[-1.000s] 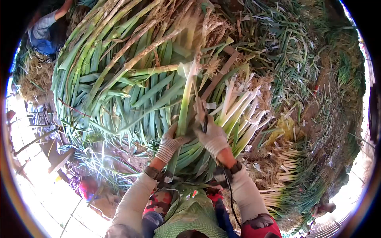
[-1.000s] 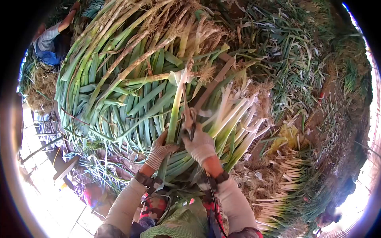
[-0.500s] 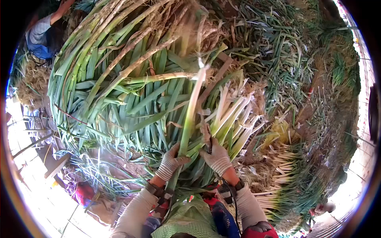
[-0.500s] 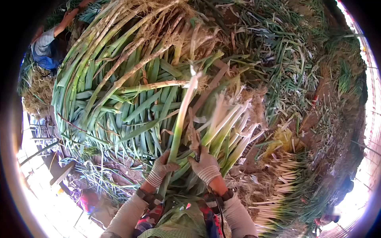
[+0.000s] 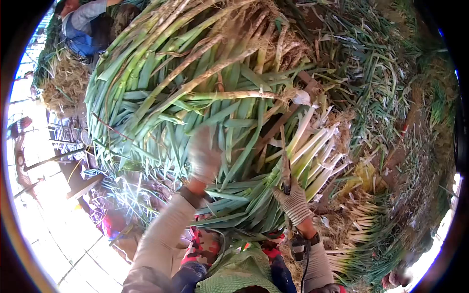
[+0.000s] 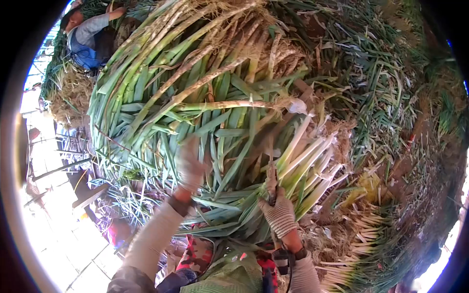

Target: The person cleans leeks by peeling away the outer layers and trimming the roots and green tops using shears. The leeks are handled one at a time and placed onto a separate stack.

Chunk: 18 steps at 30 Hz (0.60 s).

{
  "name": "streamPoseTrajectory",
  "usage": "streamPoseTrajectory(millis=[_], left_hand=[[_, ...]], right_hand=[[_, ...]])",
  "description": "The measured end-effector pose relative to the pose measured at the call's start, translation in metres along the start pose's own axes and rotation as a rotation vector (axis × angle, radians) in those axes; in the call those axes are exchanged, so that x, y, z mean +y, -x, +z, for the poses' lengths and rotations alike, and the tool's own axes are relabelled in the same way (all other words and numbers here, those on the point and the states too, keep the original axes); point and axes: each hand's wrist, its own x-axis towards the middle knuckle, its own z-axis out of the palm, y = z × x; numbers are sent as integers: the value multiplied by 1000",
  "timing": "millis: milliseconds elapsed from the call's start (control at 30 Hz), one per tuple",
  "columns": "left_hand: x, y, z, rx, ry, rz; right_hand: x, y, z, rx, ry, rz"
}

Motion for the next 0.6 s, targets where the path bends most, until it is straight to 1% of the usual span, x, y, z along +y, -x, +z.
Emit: streamPoseTrajectory(millis=[33, 67, 133, 167, 233, 267, 333, 367, 400, 433, 467, 533, 567, 600], left_hand=[[-17, -42, -32, -50, -268, -83], [-35, -77, -47, -38, -566, -190], [-99, -100, -58, -288, -749, -189], [-105, -101, -57, -346, -774, -135], [-114, -101, -56, -456, -819, -33], [-121, -96, -53, -439, -647, -82], [-135, -79, -41, -399, -294, -177], [-70, -83, -63, -473, -197, -184], [-50, -76, -65, -716, -324, -245], [-47, -54, -62, -676, 58, -348], [-42, -40, -55, -742, 396, -529], [-27, -18, -40, -580, 838, -724], [-22, -6, -29, -578, 944, -862], [-13, 1, -24, -575, 1049, -1005]], right_hand=[[-18, 3, 8, -67, -5, -10], [-34, 7, 17, -135, -8, -15], [-69, 13, 45, -264, -1, -145], [-79, 14, 54, -329, 4, -209], [-84, -5, 59, -171, -90, -142], [-86, -13, 61, -91, -137, -107], [-86, -13, 57, -132, -82, -103], [-89, -1, 54, -156, -30, -115], [-92, 9, 50, -179, 24, -127], [-92, 19, 46, -227, 28, -81], [-88, 27, 45, -237, 41, -59], [-79, 48, 44, -255, 64, -20], [-79, 56, 41, -310, 76, 38], [-76, 56, 42, -285, 91, 36]])
